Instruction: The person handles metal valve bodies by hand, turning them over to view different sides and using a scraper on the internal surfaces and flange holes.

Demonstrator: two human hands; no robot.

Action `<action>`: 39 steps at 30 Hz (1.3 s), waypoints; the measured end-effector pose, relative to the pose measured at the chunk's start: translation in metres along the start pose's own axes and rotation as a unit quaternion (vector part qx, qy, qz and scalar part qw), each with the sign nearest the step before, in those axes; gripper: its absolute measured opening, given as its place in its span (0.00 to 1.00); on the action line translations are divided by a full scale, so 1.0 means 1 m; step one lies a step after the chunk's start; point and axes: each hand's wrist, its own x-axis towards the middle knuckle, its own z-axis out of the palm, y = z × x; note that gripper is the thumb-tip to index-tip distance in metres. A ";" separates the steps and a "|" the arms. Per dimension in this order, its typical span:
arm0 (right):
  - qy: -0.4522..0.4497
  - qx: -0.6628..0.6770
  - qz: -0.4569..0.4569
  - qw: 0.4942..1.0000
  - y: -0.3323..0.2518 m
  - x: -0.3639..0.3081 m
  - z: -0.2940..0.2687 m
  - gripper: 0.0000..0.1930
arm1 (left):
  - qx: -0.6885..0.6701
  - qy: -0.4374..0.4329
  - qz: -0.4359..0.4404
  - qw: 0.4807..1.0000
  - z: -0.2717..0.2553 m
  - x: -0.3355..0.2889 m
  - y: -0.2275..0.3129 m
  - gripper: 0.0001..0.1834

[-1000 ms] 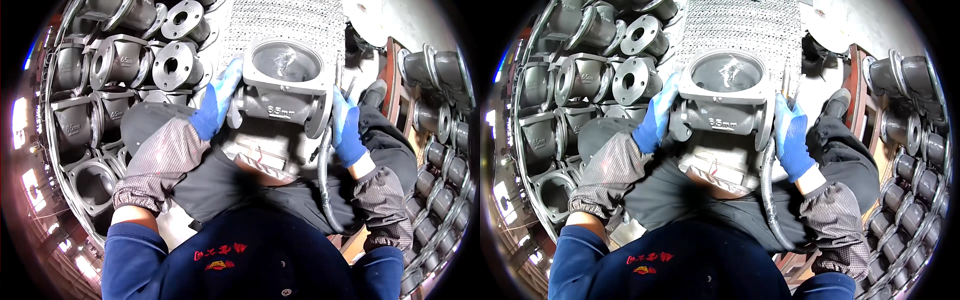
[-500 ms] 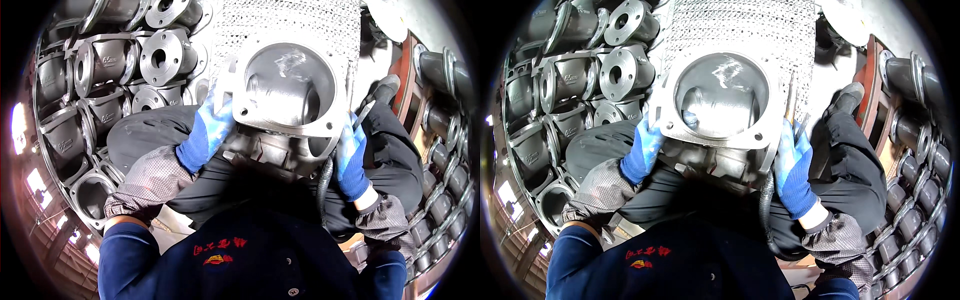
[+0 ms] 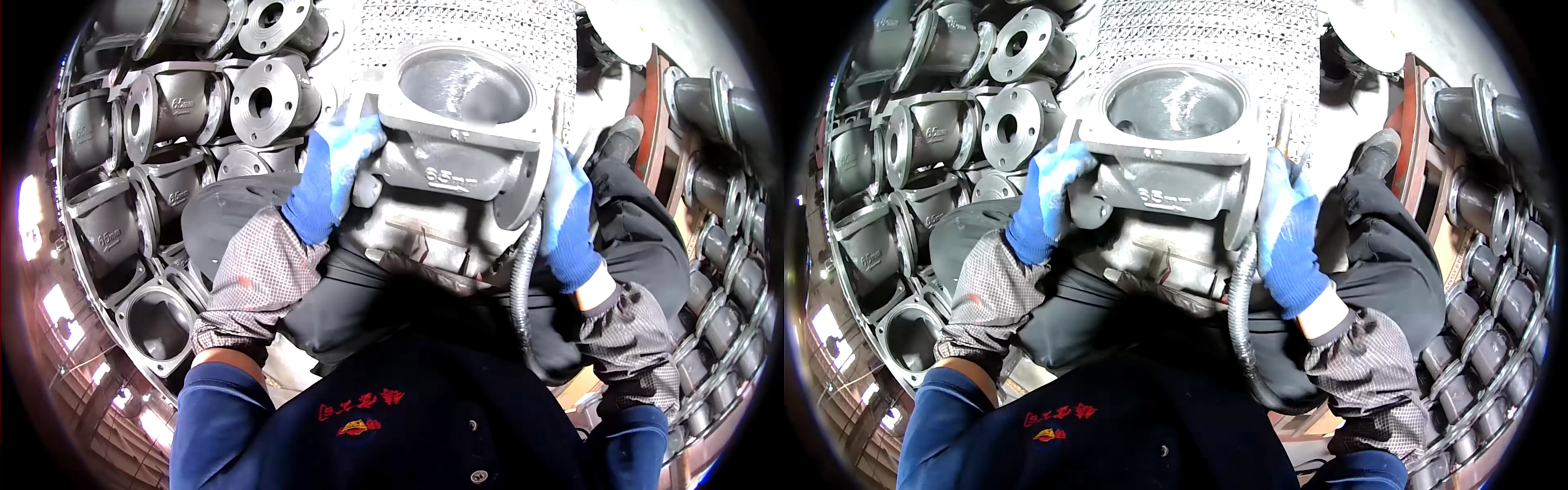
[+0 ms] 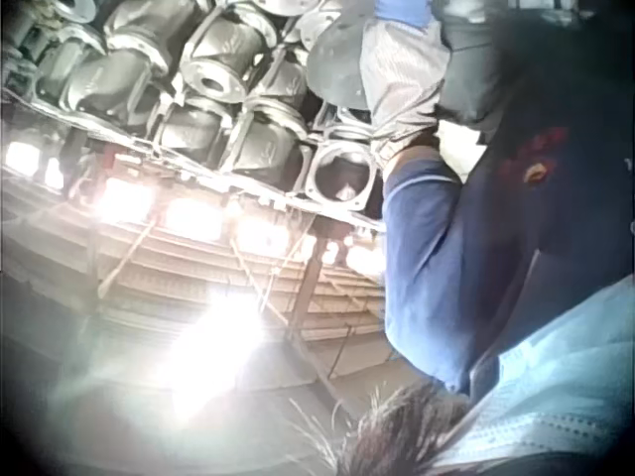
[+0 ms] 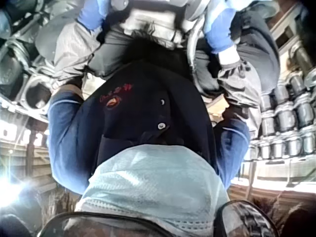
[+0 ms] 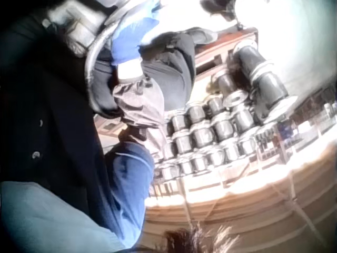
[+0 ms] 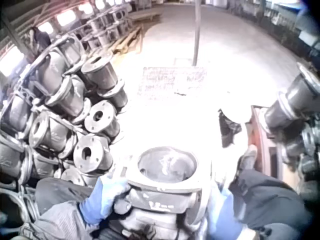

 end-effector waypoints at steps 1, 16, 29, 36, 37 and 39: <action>0.021 0.034 0.059 0.997 -0.003 -0.001 0.006 0.15 | -0.107 0.010 -0.119 0.987 -0.002 0.002 0.008 0.13; -0.155 -0.073 0.070 0.983 0.014 -0.008 0.016 0.18 | 0.166 0.139 -0.020 0.976 -0.022 -0.023 0.044 0.34; -0.202 -0.282 -0.171 0.922 0.026 0.032 -0.005 0.19 | 0.283 0.055 0.243 0.926 -0.033 0.005 0.041 0.22; -0.182 -0.090 0.017 0.979 0.007 0.038 0.019 0.19 | 0.323 0.094 0.278 0.900 -0.045 0.025 0.025 0.24; -0.183 -0.085 0.012 0.979 0.007 0.039 0.020 0.19 | 0.289 0.094 0.266 0.915 -0.042 0.027 0.029 0.22; -0.191 -0.100 -0.005 0.977 0.007 0.043 0.021 0.19 | 0.247 0.085 0.176 0.949 -0.043 0.028 0.018 0.22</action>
